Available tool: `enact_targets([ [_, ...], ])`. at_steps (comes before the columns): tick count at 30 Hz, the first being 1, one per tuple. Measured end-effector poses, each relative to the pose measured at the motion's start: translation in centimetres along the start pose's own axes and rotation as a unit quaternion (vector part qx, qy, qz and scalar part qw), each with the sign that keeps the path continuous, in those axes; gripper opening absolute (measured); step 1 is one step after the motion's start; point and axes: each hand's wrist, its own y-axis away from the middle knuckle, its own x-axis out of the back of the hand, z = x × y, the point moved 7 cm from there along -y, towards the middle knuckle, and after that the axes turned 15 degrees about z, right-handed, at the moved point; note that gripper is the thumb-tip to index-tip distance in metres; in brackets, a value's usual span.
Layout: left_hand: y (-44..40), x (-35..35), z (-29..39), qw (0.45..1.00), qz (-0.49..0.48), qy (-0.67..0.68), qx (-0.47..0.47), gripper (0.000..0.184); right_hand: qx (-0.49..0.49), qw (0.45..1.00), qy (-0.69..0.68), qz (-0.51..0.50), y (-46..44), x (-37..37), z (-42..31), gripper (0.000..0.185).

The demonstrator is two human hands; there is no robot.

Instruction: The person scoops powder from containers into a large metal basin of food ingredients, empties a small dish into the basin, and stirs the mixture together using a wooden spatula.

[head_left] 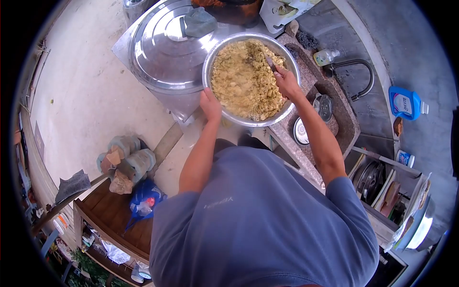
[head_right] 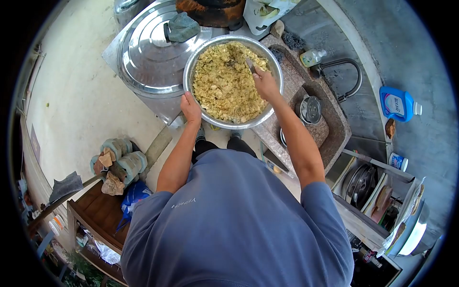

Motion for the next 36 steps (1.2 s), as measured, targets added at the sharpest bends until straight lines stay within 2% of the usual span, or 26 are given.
enact_targets([
  [1,0.0,0.1,0.1,1.000,0.004,-0.009,-0.005,0.047,-0.050,0.998,-0.018,-0.016,0.0,-1.6,0.0,0.043],
  [3,0.3,0.2,-0.1,1.000,0.001,-0.008,0.010,0.046,0.060,0.998,0.009,-0.035,1.5,-4.2,0.7,0.044],
  [4,0.4,0.2,-0.1,1.000,0.000,-0.005,0.018,0.046,0.210,0.977,-0.005,0.023,1.8,-5.9,2.7,0.044],
  [5,0.1,0.0,0.2,1.000,0.001,-0.001,0.023,0.045,0.172,0.984,0.045,-0.029,3.4,-5.7,2.6,0.043],
  [11,0.1,0.2,0.8,1.000,-0.003,0.007,0.029,0.043,0.196,0.967,0.139,-0.084,8.9,4.4,1.2,0.045],
  [16,0.1,0.3,0.5,1.000,0.001,-0.010,0.030,0.039,0.116,0.980,0.164,-0.006,5.4,9.5,2.0,0.045],
  [19,0.0,0.2,0.3,0.999,-0.010,-0.019,0.038,0.038,0.337,0.924,0.120,0.132,-2.6,5.2,8.6,0.045],
  [20,0.1,0.1,0.4,0.999,-0.008,-0.023,0.034,0.039,0.210,0.970,0.103,0.071,-4.0,3.1,9.7,0.045],
  [21,0.1,0.1,0.4,0.999,-0.006,-0.027,0.029,0.039,0.111,0.992,0.059,0.011,-3.8,0.9,8.8,0.044],
  [23,0.1,0.2,0.3,0.999,-0.003,-0.032,0.026,0.039,-0.070,0.994,-0.033,-0.079,-1.7,-2.0,5.9,0.044],
  [24,0.1,0.2,0.2,0.999,-0.004,-0.033,0.026,0.040,-0.090,0.985,-0.109,-0.097,-1.6,-3.3,5.6,0.044],
  [27,0.1,0.1,0.7,0.999,-0.008,-0.030,0.018,0.040,-0.026,0.986,-0.054,-0.155,-0.1,-2.1,4.5,0.043],
  [28,0.1,0.1,0.6,0.999,-0.010,-0.027,0.016,0.040,0.014,0.985,0.005,-0.170,0.9,-0.6,3.9,0.042],
  [31,0.1,0.2,0.9,1.000,-0.008,-0.012,0.014,0.039,0.217,0.968,0.035,-0.117,3.1,4.1,2.3,0.041],
  [34,0.0,0.1,0.3,1.000,0.000,-0.018,0.002,0.038,0.204,0.969,0.096,-0.103,3.7,7.5,0.2,0.042],
  [36,0.3,0.1,-0.1,1.000,0.000,-0.014,0.001,0.038,0.181,0.978,0.094,-0.050,1.2,5.9,-0.1,0.040],
])
